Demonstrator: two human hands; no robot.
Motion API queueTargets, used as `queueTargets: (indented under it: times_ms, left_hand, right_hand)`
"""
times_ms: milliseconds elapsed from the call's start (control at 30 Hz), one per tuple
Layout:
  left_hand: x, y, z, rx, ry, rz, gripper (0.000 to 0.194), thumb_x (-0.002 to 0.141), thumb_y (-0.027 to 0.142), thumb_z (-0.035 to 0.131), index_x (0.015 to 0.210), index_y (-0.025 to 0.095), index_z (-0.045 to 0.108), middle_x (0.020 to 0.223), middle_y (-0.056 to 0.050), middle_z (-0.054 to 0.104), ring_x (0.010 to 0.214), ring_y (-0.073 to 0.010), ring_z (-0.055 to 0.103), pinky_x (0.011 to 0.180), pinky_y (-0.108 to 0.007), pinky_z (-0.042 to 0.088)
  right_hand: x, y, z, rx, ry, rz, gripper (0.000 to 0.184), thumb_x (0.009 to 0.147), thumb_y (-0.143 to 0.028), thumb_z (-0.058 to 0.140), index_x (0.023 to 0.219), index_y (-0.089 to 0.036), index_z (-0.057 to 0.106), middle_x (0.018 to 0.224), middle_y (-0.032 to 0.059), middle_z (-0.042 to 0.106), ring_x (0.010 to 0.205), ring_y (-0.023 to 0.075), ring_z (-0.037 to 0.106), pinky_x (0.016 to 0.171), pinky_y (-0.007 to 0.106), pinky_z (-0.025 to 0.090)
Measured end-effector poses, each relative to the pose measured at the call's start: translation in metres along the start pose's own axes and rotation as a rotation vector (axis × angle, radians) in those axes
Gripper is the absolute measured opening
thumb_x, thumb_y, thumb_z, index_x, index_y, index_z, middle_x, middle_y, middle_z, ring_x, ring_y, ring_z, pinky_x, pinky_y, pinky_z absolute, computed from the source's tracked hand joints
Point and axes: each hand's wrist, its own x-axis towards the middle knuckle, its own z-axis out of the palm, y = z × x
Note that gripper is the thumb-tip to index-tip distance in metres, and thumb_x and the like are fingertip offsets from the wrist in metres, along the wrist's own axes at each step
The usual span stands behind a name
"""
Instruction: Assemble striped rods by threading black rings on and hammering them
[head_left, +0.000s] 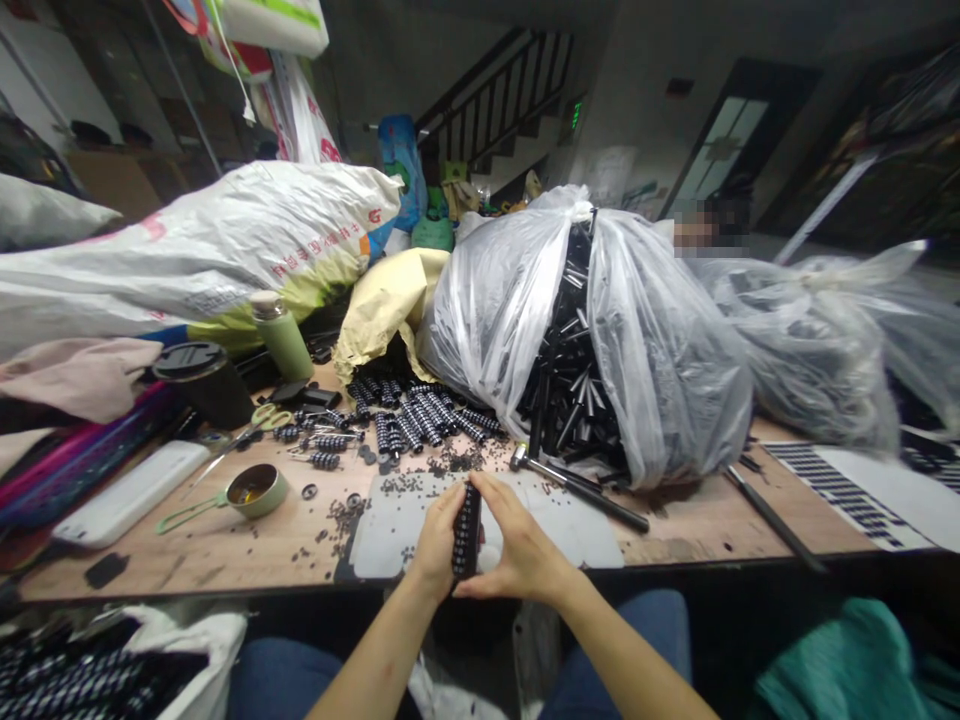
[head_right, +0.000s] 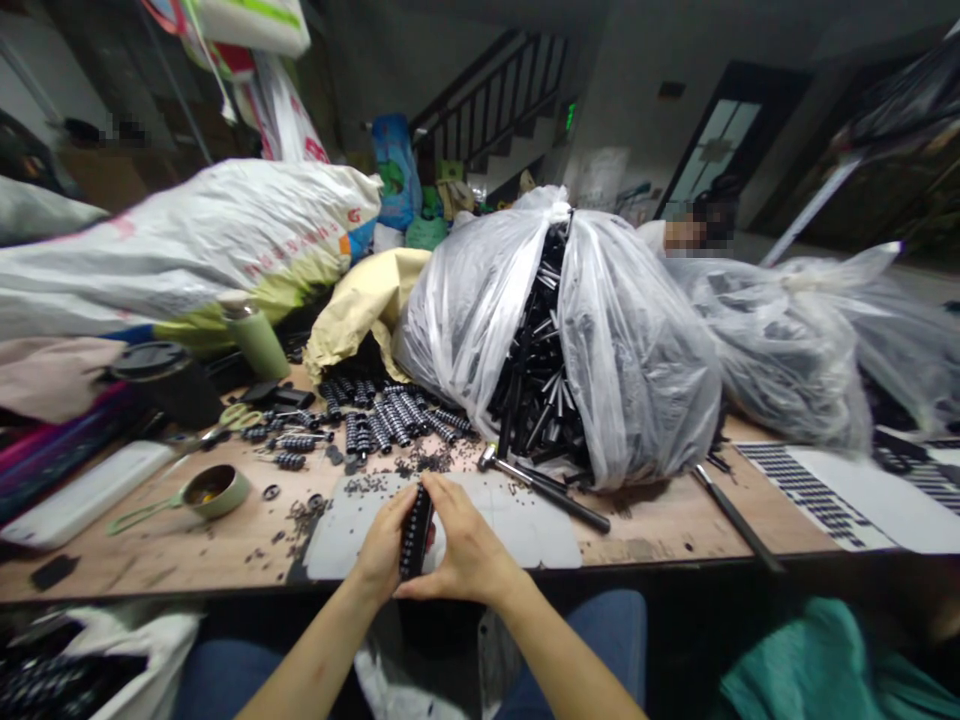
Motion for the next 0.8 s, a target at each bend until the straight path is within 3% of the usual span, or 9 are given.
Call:
queueTargets:
  times_ms: [100,200,333,467,533,600,667,800]
  left_hand:
    - [-0.003,0.0,0.004,-0.048,-0.076,-0.023,0.035,0.073,0.047,0.054,0.085,0.014,0.053,0.046,0.004,0.051,0.037,-0.0102,0.048,0.039,-0.02,0.037]
    - [-0.003,0.003,0.005,-0.066,-0.062,-0.082,0.033,0.07,0.046,0.057,0.08,0.015,0.051,0.046,0.004,0.051,0.036,-0.0101,0.049,0.037,-0.019,0.037]
    - [0.002,0.004,0.004,-0.058,-0.056,-0.2,0.033,0.067,0.045,0.059,0.078,0.015,0.05,0.05,0.004,0.052,0.035,-0.0097,0.05,0.034,-0.018,0.034]
    - [0.009,-0.002,0.001,0.058,-0.06,-0.218,0.033,0.072,0.045,0.053,0.082,0.014,0.053,0.053,0.002,0.052,0.039,-0.01,0.05,0.037,-0.02,0.037]
    - [0.012,-0.009,-0.001,0.242,-0.072,-0.086,0.033,0.077,0.041,0.048,0.09,0.012,0.056,0.062,-0.002,0.055,0.048,-0.0121,0.054,0.046,-0.024,0.044]
    - [0.012,-0.019,-0.005,0.543,-0.071,0.195,0.032,0.077,0.033,0.049,0.101,0.014,0.058,0.077,-0.006,0.058,0.068,-0.0162,0.057,0.064,-0.032,0.049]
    - [0.011,-0.029,-0.011,0.869,-0.075,0.482,0.036,0.074,0.021,0.052,0.11,0.015,0.056,0.091,-0.009,0.056,0.086,-0.0199,0.054,0.08,-0.037,0.045]
    - [0.012,-0.039,-0.027,1.321,-0.24,0.753,0.04,0.079,0.008,0.042,0.117,0.015,0.051,0.097,-0.012,0.056,0.091,-0.0202,0.052,0.08,-0.038,0.046]
  right_hand:
    - [0.001,0.001,0.004,-0.007,-0.045,0.026,0.11,0.05,-0.051,0.073,0.136,-0.012,0.017,0.137,0.019,0.03,0.127,0.029,0.026,0.103,0.045,0.028]
    - [0.001,0.004,0.006,0.001,-0.079,0.052,0.114,0.047,-0.048,0.075,0.137,-0.013,0.015,0.137,0.0189,0.029,0.127,0.0294,0.026,0.103,0.045,0.027]
    - [-0.001,0.009,0.01,0.021,-0.05,0.118,0.111,0.043,-0.036,0.079,0.134,-0.012,0.02,0.133,0.0189,0.034,0.124,0.0294,0.03,0.103,0.045,0.028]
    - [-0.003,0.014,0.02,0.017,0.005,0.178,0.104,0.043,-0.028,0.075,0.131,-0.013,0.023,0.13,0.0169,0.037,0.121,0.0296,0.034,0.101,0.045,0.03]
    - [-0.006,0.018,0.029,-0.015,0.042,0.208,0.103,0.042,-0.027,0.074,0.131,-0.012,0.024,0.128,0.0172,0.038,0.12,0.0306,0.034,0.1,0.046,0.031]
    - [-0.009,0.023,0.038,-0.067,0.074,0.24,0.099,0.043,-0.026,0.072,0.13,-0.01,0.025,0.126,0.0188,0.04,0.119,0.0317,0.035,0.099,0.048,0.031]
    - [-0.014,0.029,0.044,-0.124,0.087,0.268,0.093,0.048,-0.024,0.069,0.129,-0.008,0.026,0.125,0.0201,0.04,0.118,0.0314,0.036,0.098,0.047,0.032]
    - [-0.028,0.051,0.023,-0.287,0.07,0.294,0.073,0.065,-0.029,0.063,0.128,-0.012,0.031,0.122,0.0157,0.045,0.114,0.0276,0.04,0.093,0.043,0.038]
